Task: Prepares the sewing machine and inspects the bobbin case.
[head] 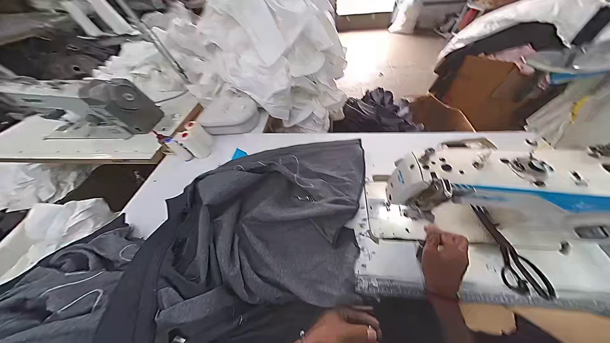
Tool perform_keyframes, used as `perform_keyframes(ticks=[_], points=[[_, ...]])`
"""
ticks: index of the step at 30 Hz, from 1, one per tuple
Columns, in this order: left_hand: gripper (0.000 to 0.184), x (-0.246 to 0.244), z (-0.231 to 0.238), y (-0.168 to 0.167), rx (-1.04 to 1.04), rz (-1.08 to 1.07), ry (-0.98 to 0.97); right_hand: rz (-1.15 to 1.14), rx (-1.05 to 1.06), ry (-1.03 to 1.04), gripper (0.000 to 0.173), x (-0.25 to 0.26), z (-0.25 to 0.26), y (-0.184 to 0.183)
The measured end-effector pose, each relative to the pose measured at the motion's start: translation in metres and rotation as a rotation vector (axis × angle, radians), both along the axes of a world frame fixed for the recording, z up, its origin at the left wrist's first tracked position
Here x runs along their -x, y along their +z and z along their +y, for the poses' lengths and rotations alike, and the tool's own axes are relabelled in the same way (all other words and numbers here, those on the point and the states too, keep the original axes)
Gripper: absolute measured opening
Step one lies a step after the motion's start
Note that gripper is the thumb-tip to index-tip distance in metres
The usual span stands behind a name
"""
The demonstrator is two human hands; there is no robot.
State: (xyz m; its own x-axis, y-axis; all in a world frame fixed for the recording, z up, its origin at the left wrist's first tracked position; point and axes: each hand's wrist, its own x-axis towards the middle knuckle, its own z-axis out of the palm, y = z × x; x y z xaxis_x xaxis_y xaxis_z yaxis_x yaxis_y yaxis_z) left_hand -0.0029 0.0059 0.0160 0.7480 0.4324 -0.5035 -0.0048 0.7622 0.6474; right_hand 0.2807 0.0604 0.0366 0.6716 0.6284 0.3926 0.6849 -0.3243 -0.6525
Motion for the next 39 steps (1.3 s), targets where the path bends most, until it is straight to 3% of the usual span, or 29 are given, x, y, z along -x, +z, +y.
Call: perform_keyframes(ticks=[2, 4, 7, 12, 13, 15, 16, 19, 22, 25, 27, 30, 33, 36, 38, 39], points=[[0.023, 0.003, 0.004, 0.029, -0.135, 0.026, -0.059, 0.045, -0.116, -0.022, 0.031, -0.004, -0.025, 0.007], [0.023, 0.002, 0.015, 0.049, -0.273, 0.003, -0.011, -0.052, -0.130, -0.061, 0.029, -0.010, -0.056, 0.019], [0.025, -0.002, 0.027, 0.066, -0.379, -0.069, 0.153, -0.126, 0.115, -0.013, 0.033, -0.022, -0.112, 0.046], [0.026, -0.024, 0.045, 0.070, -0.401, -0.161, 0.253, 0.248, 0.038, -0.153, 0.030, -0.030, -0.160, 0.050], [0.026, -0.028, 0.048, 0.069, -0.397, -0.181, 0.258, 0.237, 0.034, -0.214, 0.030, -0.028, -0.161, 0.051], [0.025, -0.032, 0.049, 0.070, -0.407, -0.193, 0.268, -0.002, 0.171, -0.309, 0.044, -0.024, -0.168, 0.051], [0.027, -0.034, 0.050, 0.070, -0.432, -0.194, 0.276, -0.117, 0.264, -0.280, 0.049, -0.023, -0.171, 0.052], [0.038, -0.035, 0.048, 0.073, -0.592, -0.157, 0.281, -0.122, 0.475, -0.085, 0.052, -0.007, -0.166, 0.065], [0.044, -0.038, 0.048, 0.075, -0.782, -0.112, 0.257, -0.005, 0.188, 0.017, 0.030, 0.033, -0.141, 0.066], [0.048, -0.039, 0.047, 0.077, -0.928, -0.075, 0.235, 0.088, 0.180, 0.241, 0.025, 0.067, -0.117, 0.057], [0.048, -0.038, 0.046, 0.078, -0.995, -0.037, 0.241, 0.271, 0.169, 0.362, 0.033, 0.081, -0.109, 0.053], [0.048, -0.037, 0.047, 0.081, -1.086, 0.017, 0.244, 0.571, 0.067, 0.347, 0.037, 0.091, -0.103, 0.054], [0.047, -0.038, 0.049, 0.082, -1.111, 0.015, 0.250, 0.479, -0.059, 0.248, 0.027, 0.083, -0.108, 0.053], [0.048, -0.037, 0.050, 0.081, -1.098, 0.010, 0.262, 0.144, -0.111, -0.004, 0.019, 0.061, -0.121, 0.055], [0.046, -0.037, 0.048, 0.082, -1.100, 0.007, 0.255, -0.202, 0.090, -0.187, 0.023, 0.042, -0.136, 0.061], [0.043, -0.037, 0.048, 0.082, -1.108, 0.007, 0.258, -0.265, 0.227, -0.166, 0.040, 0.035, -0.142, 0.067]])
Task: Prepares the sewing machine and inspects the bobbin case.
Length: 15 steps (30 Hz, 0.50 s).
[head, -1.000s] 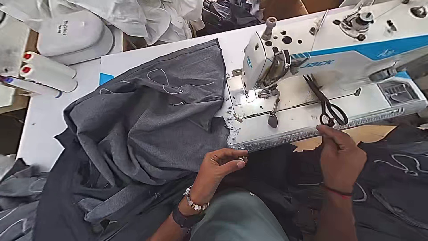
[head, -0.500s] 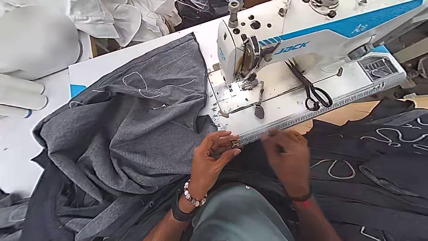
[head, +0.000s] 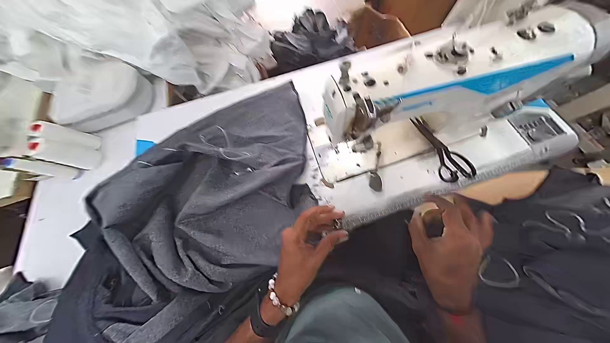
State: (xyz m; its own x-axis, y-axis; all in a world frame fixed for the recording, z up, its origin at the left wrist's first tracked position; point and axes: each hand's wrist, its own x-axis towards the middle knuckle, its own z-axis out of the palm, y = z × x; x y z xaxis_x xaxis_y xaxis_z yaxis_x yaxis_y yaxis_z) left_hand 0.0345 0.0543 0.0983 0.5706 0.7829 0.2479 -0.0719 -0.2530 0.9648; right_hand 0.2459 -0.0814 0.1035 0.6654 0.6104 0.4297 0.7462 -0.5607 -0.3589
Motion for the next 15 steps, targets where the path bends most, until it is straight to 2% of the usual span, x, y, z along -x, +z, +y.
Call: perform_keyframes(ticks=[1, 2, 3, 5, 6, 7, 9, 11, 13, 15], points=[[0.041, 0.000, 0.000, 0.000, -0.006, -0.008, 0.006, 0.021, 0.129, 0.068, 0.066, -0.007, -0.003, 0.004], [0.040, 0.001, 0.000, -0.001, -0.014, -0.017, 0.009, 0.063, 0.185, 0.130, 0.077, -0.011, -0.003, 0.007], [0.039, -0.001, 0.002, -0.002, -0.019, -0.030, 0.008, 0.137, 0.167, 0.217, 0.074, -0.010, -0.002, 0.010], [0.040, -0.005, 0.004, -0.006, -0.029, -0.041, -0.011, 0.367, -0.022, 0.378, 0.037, 0.005, 0.005, 0.006], [0.042, -0.005, 0.002, -0.006, -0.025, -0.028, -0.021, 0.549, -0.132, 0.439, 0.025, 0.016, 0.010, 0.000], [0.043, -0.007, 0.001, -0.006, -0.033, -0.003, -0.022, 0.771, -0.223, 0.509, 0.024, 0.027, 0.018, -0.006], [0.041, -0.008, 0.000, -0.003, -0.105, 0.074, -0.001, 1.262, -0.347, 0.574, 0.035, 0.046, 0.032, -0.012], [0.038, -0.006, -0.001, -0.003, -0.255, 0.217, 0.046, 1.731, -0.438, 0.513, 0.048, 0.058, 0.042, -0.011], [0.033, -0.005, -0.001, -0.006, -0.434, 0.353, 0.075, 1.996, -0.483, 0.369, 0.053, 0.062, 0.046, -0.011], [0.035, -0.004, 0.000, -0.012, -0.571, 0.418, 0.056, 2.072, -0.509, 0.281, 0.049, 0.065, 0.048, -0.016]])
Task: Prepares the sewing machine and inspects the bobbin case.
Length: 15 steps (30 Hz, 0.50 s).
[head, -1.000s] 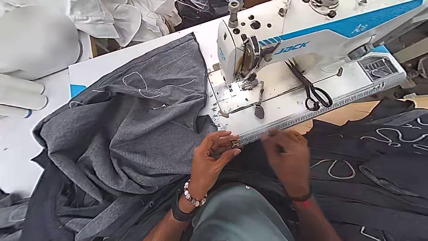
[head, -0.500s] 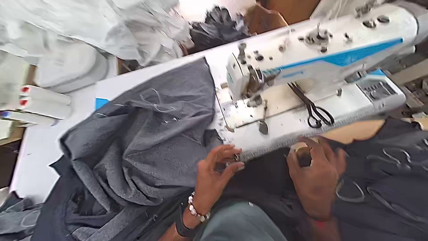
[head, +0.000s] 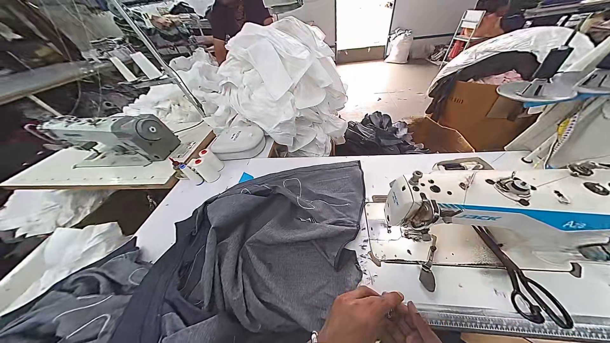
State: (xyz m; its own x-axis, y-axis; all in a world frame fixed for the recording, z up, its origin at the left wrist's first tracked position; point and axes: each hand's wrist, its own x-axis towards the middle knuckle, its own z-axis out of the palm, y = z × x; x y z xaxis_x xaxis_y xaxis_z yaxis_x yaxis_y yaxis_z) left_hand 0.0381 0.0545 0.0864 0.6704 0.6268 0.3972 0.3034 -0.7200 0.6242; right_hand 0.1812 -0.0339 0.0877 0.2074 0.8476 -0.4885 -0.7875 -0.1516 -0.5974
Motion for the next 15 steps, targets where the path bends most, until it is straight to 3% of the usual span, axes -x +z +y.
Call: perform_keyframes(ticks=[4, 6, 8, 11, 15], points=[[0.038, 0.000, 0.001, -0.002, 0.081, -0.021, 0.023, -0.017, 0.018, -0.073, 0.030, 0.007, 0.000, -0.005], [0.041, -0.002, 0.001, 0.004, 0.304, -0.196, 0.026, -0.084, 0.008, -0.066, 0.024, 0.003, -0.004, 0.003], [0.048, -0.003, 0.004, 0.013, 0.678, -0.477, 0.000, -0.215, -0.031, -0.037, 0.021, -0.009, -0.004, 0.014], [0.044, 0.000, 0.019, 0.020, 1.155, -0.690, 0.016, -0.636, -0.185, -0.035, 0.019, -0.047, 0.004, 0.043], [0.027, -0.003, 0.025, 0.025, 1.373, -0.776, -0.006, -1.413, -0.141, -0.313, 0.031, -0.129, 0.039, 0.123]])
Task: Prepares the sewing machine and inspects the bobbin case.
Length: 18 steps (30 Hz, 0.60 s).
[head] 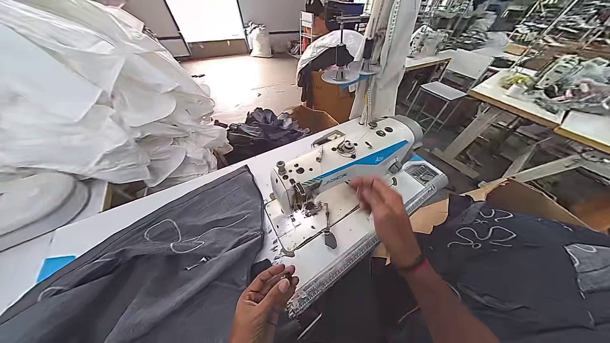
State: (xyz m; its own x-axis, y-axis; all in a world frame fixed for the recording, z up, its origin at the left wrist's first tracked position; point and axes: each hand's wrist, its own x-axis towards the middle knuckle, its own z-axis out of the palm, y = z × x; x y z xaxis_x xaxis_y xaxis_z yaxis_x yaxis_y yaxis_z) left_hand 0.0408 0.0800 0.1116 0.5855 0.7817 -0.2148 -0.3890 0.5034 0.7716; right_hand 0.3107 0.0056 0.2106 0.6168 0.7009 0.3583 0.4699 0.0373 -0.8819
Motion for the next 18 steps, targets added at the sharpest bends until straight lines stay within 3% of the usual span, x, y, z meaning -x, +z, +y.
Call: perform_keyframes(ticks=[3, 5, 8, 15, 18], points=[[0.021, -0.009, -0.001, 0.001, 0.018, -0.036, 0.003, -0.385, 0.152, -0.164, 0.036, -0.052, 0.039, 0.040], [0.020, -0.013, -0.003, 0.001, 0.029, -0.055, -0.006, -0.418, 0.306, -0.174, 0.041, -0.070, 0.056, 0.041], [0.019, -0.016, 0.001, 0.003, 0.020, -0.078, -0.027, -0.397, 0.393, -0.227, 0.028, -0.081, 0.079, 0.038], [0.019, -0.023, 0.003, 0.000, 0.083, -0.100, -0.054, -0.411, 0.124, -0.324, 0.023, -0.077, 0.089, 0.023], [0.016, -0.036, 0.007, 0.003, 0.115, -0.172, -0.067, -0.371, 0.039, -0.175, 0.026, -0.049, 0.075, 0.027]])
